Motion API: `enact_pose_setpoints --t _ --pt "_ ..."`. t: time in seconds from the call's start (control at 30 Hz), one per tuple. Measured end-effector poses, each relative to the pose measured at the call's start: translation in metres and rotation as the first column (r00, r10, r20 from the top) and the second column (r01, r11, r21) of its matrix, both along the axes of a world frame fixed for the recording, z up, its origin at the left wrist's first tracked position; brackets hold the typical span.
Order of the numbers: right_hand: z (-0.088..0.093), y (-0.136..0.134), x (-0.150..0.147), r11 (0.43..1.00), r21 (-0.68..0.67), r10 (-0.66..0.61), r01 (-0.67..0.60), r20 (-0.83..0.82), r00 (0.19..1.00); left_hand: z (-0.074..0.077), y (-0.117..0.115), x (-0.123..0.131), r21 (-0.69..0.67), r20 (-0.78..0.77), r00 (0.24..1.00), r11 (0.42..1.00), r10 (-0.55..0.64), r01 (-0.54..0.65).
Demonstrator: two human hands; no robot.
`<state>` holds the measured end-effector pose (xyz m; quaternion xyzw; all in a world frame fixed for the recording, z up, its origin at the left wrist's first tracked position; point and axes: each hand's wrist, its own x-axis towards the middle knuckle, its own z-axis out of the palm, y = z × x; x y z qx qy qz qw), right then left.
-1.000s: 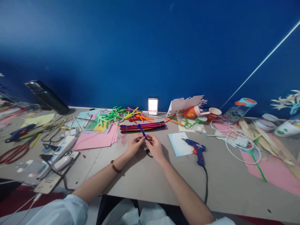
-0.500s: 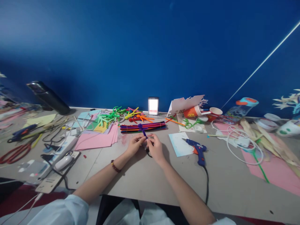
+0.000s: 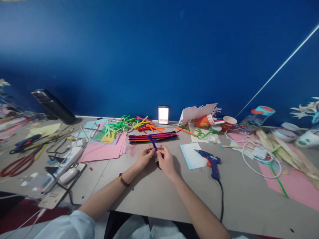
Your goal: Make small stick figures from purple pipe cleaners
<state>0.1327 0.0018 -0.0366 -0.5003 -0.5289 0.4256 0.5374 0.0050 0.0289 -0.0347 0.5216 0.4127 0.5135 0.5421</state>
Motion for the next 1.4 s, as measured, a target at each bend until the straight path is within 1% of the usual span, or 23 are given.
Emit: enact_pose_setpoints --t 0.1,0.2,0.3,0.4,0.43,0.5,0.57,0.63,0.7,0.8,0.9,1.0,1.1,1.17,1.2,1.27,1.33,1.4 --pt "-0.002 0.003 0.0 0.995 -0.077 0.058 -0.068 -0.125 0.99 -0.002 0.0 0.0 0.054 -0.022 1.0 0.998 0.013 -0.012" --pt "-0.003 0.005 -0.002 0.982 -0.141 0.084 -0.129 -0.283 0.955 -0.002 0.0 -0.001 0.07 -0.023 0.999 0.997 0.037 -0.036" --pt "0.0 0.005 -0.004 0.967 -0.193 0.071 -0.167 -0.423 0.903 0.002 -0.001 0.0 -0.006 0.039 0.999 1.0 0.019 -0.019" --pt "0.002 0.005 -0.004 0.96 -0.212 0.06 -0.184 -0.486 0.872 0.008 -0.003 0.0 -0.117 0.148 0.987 0.989 -0.068 0.086" --pt "0.001 0.005 -0.004 0.961 -0.207 0.062 -0.182 -0.481 0.875 0.009 -0.004 0.001 -0.139 0.173 0.981 0.984 -0.086 0.111" --pt "-0.001 0.005 -0.003 0.97 -0.182 0.07 -0.158 -0.416 0.907 0.011 -0.004 0.001 -0.169 0.195 0.977 0.978 -0.086 0.12" --pt "-0.003 0.005 -0.002 0.981 -0.161 0.055 -0.106 -0.29 0.956 0.012 -0.005 0.001 -0.191 0.202 0.977 0.976 -0.069 0.108" --pt "-0.003 0.004 -0.002 0.988 -0.147 0.032 -0.055 -0.155 0.987 0.012 -0.005 0.001 -0.21 0.23 0.971 0.97 -0.07 0.12" --pt "-0.001 0.003 -0.002 0.988 -0.143 0.049 -0.058 -0.068 0.996 0.012 -0.005 0.002 -0.224 0.273 0.958 0.963 -0.088 0.152" --pt "0.003 0.002 -0.002 0.984 -0.135 0.116 -0.117 -0.015 0.993 0.011 -0.006 0.002 -0.245 0.32 0.942 0.952 -0.098 0.182" --pt "0.007 0.0 -0.003 0.992 -0.078 0.104 -0.098 0.07 0.992 0.009 -0.005 0.003 -0.262 0.344 0.936 0.949 -0.081 0.178" --pt "0.009 -0.005 -0.004 0.998 0.037 0.037 -0.048 0.256 0.966 0.007 -0.004 0.002 -0.285 0.35 0.935 0.944 -0.061 0.168" --pt "0.008 -0.009 -0.006 0.99 0.142 -0.041 -0.026 0.45 0.892 0.005 -0.003 0.001 -0.308 0.359 0.933 0.939 -0.036 0.155" --pt "0.007 -0.011 -0.007 0.981 0.192 -0.093 -0.011 0.525 0.846 0.005 -0.003 0.001 -0.317 0.367 0.93 0.937 -0.022 0.147" --pt "0.007 -0.011 -0.008 0.979 0.205 -0.106 -0.008 0.538 0.836 0.005 -0.003 0.0 -0.321 0.372 0.928 0.936 -0.017 0.146" --pt "0.008 -0.01 -0.007 0.982 0.189 -0.082 -0.017 0.504 0.86 0.006 -0.004 0.0 -0.33 0.385 0.923 0.933 -0.008 0.146" --pt "0.008 -0.008 -0.006 0.993 0.115 -0.01 -0.038 0.389 0.921 0.007 -0.004 0.0 -0.336 0.392 0.92 0.929 -0.01 0.154" --pt "0.008 -0.006 -0.005 0.997 -0.006 0.082 -0.082 0.199 0.977 0.008 -0.004 0.0 -0.331 0.396 0.917 0.926 -0.039 0.182"
